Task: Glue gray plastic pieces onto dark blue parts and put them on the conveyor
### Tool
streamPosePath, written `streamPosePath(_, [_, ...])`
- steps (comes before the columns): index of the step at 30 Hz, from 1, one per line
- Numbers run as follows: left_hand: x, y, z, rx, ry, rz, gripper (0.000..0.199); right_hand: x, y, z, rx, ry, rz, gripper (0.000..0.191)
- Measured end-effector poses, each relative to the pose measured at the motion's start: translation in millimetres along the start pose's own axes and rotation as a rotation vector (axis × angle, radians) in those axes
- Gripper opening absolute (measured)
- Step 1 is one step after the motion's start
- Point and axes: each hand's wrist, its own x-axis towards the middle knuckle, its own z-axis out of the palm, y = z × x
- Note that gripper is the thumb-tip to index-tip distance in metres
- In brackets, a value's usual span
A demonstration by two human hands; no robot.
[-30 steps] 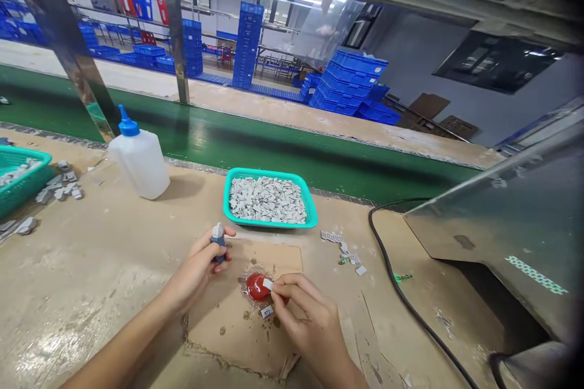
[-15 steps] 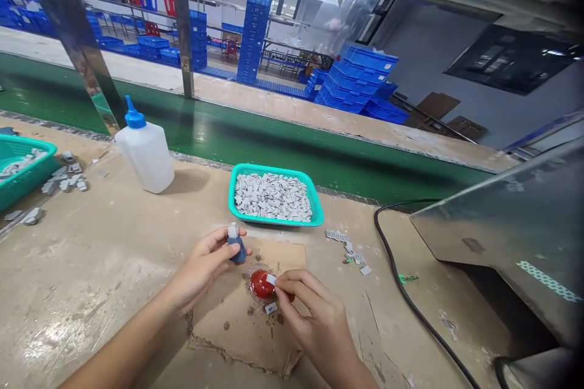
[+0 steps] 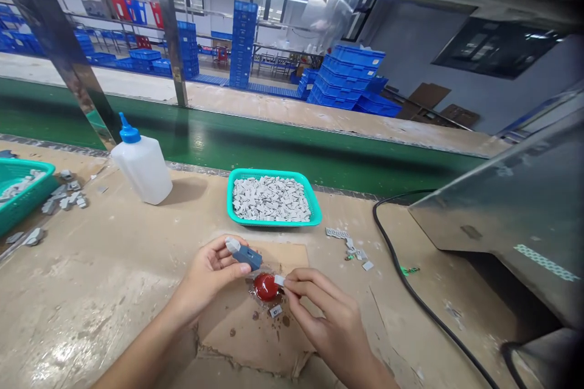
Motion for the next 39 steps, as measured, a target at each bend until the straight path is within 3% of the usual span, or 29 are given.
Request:
streamPosePath(4, [-2.4,-3.7,3.3,0.048,-0.017,0.051,0.021,4.8,-1.0,-3.2,0.076,0.037,0.109,0.013])
streamPosePath(8, [-6.1,-3.7,7.8,0.045,-0.062,0.103,0.018,14.4,-5.8,-2.6,0.345,0.125,0.252,0.014])
streamPosePath(13, [-9.1,-1.5,13.3,-0.017,-0.046,0.085,0.017,23.3,-13.9,5.7,0.517,0.123,0.304,0.016])
streamPosePath(24, [-8.7,-11.0,12.9,-0.027,-0.063,0.049,0.017,18.2,-11.9,12.5,0.434,0.089,0.316,0.012])
streamPosePath(30, [-6.4,-13.4,12.4,-0.098,-0.039,0.052,0.019,19.8,-20.1,12.0,0.314,0.007,0.218,0.016])
streamPosePath(35, [-2.2,-13.2,23.7,-0.358,0.059,0.053,0.029,23.9,-19.6,21.5,0.075,0.008,-0.062,0.027])
streamPosePath(39, [15.3,3.3,18.3,-0.387,0.103,0.206,0.024,32.5,-6.5,16.4,-0.052,0.076,-0.100,0.028])
